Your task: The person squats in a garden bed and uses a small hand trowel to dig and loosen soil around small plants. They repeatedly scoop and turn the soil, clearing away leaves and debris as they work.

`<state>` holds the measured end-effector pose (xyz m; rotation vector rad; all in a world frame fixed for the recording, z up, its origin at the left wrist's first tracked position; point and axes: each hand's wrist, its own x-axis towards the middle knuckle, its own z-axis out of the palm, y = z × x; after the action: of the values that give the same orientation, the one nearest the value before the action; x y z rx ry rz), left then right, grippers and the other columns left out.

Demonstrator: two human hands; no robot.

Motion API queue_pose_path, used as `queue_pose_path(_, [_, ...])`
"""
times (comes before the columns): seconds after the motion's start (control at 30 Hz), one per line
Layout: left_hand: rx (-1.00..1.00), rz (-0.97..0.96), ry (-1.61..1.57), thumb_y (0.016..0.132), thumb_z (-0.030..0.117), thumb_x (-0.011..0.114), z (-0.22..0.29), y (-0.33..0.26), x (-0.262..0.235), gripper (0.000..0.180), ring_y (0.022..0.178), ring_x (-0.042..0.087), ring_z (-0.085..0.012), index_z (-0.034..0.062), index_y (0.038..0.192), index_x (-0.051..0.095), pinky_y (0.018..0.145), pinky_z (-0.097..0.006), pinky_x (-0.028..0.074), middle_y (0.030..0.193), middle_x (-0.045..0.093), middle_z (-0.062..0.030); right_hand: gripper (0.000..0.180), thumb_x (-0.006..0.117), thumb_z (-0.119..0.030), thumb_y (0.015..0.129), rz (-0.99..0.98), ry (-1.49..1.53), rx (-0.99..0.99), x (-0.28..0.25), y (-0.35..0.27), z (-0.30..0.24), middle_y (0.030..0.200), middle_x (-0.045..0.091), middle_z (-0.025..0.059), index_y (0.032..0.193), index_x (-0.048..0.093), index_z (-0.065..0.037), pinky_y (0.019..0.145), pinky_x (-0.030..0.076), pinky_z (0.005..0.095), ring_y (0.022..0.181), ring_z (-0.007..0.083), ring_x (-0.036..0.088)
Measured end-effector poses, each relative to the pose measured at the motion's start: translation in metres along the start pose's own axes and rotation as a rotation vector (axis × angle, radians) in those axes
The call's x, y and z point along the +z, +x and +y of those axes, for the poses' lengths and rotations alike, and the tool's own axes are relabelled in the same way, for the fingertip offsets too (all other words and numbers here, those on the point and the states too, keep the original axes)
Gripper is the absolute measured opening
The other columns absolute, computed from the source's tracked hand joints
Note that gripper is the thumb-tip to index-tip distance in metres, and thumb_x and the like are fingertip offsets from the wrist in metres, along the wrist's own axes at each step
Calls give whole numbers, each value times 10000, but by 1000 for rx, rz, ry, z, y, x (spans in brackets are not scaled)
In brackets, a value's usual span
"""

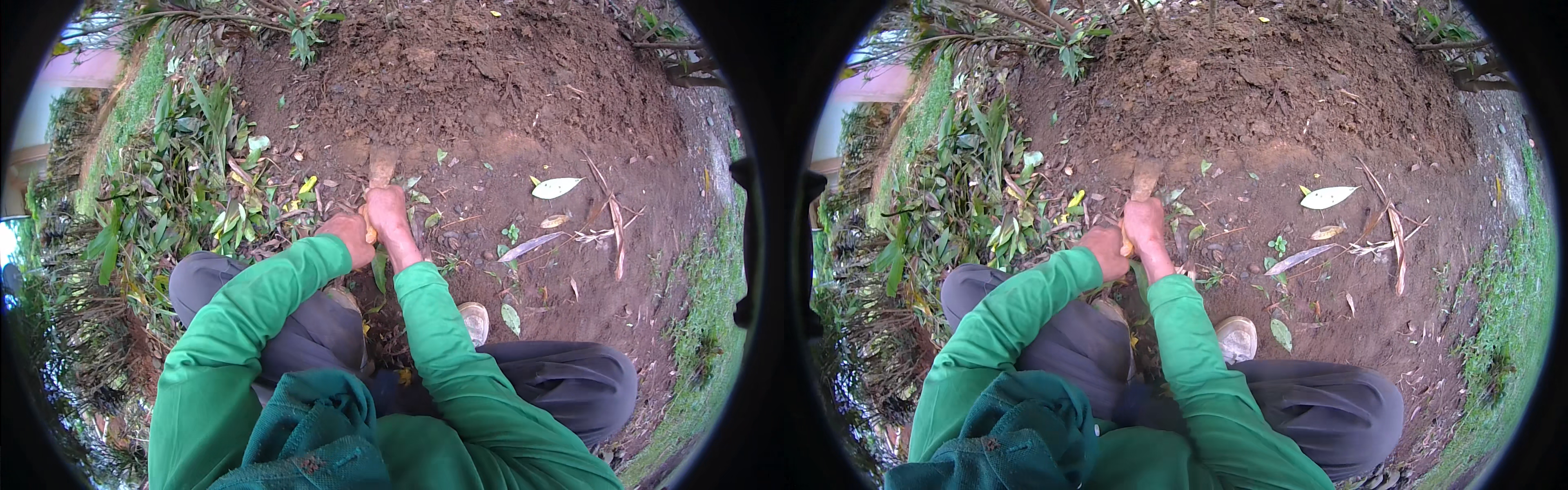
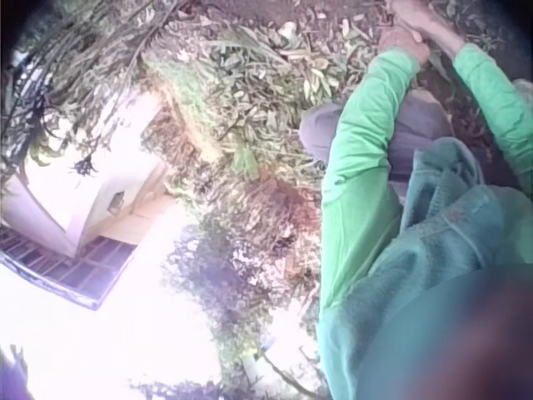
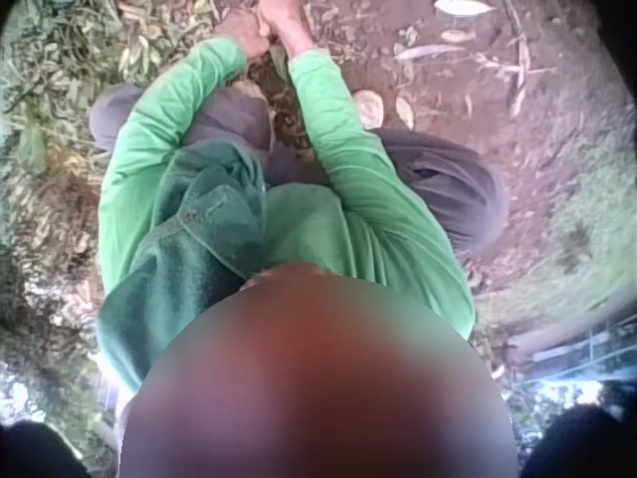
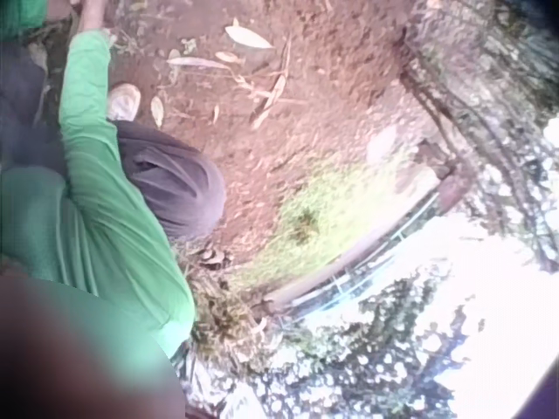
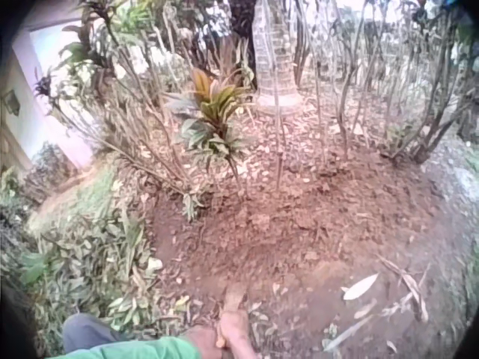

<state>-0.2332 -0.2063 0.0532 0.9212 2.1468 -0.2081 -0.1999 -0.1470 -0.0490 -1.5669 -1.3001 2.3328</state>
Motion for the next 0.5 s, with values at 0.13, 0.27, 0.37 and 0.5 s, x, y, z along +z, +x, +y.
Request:
queue_pose_path(0.13, [-29,116,-79,595,135,604,-17,19,45,390,862,617,-412,-73,924,586,796,-448,492,843,615,-301,219,546,-92,676,17,-344,-379,-11,19,15,636,619,217,750,640,92,609,507,427,662,355,650])
queue_pose_path(0.27, [17,91,-179,578,158,661,-48,22,56,495,838,609,-446,-77,1001,556,778,-452,499,805,621,-291,251,540,-141,686,147,-670,-330,13,27,24,790,645,238,795,653,55,721,510,448,778,394,640])
queue_pose_path(0.37, [-203,-66,-415,626,162,582,-51,22,60,424,901,609,-412,-45,995,576,815,-465,475,920,612,-303,296,534,-169,687,189,-641,-198,27,21,15,934,629,272,878,655,23,821,486,451,909,400,617])
queue_pose_path(0.5, [-106,337,-417,676,196,589,-22,39,58,431,947,588,-419,-18,1050,563,849,-476,457,941,614,-286,306,531,-179,697,105,-692,-261,15,27,-25,964,623,278,889,660,21,837,486,439,944,384,614])
